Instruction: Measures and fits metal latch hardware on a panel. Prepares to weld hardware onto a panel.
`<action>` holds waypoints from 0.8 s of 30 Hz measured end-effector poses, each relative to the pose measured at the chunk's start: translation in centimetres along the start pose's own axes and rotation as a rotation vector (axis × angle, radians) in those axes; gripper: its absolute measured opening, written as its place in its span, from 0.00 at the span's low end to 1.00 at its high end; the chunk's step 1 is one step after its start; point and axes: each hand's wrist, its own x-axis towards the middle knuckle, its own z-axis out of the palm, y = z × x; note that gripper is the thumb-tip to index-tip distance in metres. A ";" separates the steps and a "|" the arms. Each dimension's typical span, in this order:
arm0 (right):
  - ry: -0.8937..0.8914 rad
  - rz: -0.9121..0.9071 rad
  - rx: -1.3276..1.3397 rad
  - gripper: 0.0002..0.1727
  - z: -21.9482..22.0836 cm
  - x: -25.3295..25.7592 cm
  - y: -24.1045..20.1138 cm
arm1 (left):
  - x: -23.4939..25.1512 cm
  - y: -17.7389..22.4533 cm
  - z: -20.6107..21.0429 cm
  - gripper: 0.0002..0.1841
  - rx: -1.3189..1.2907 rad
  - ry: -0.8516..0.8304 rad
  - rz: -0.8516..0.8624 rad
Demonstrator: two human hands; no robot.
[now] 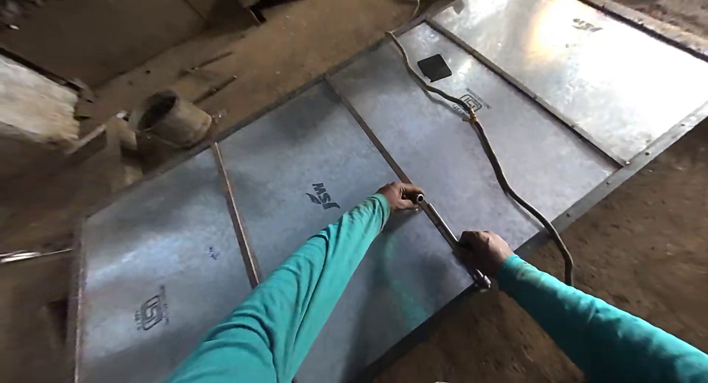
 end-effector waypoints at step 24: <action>0.015 -0.032 -0.025 0.13 0.2 -0.1 0.2 | 0.3 3.4 2.5 0.21 0.455 -0.019 -0.130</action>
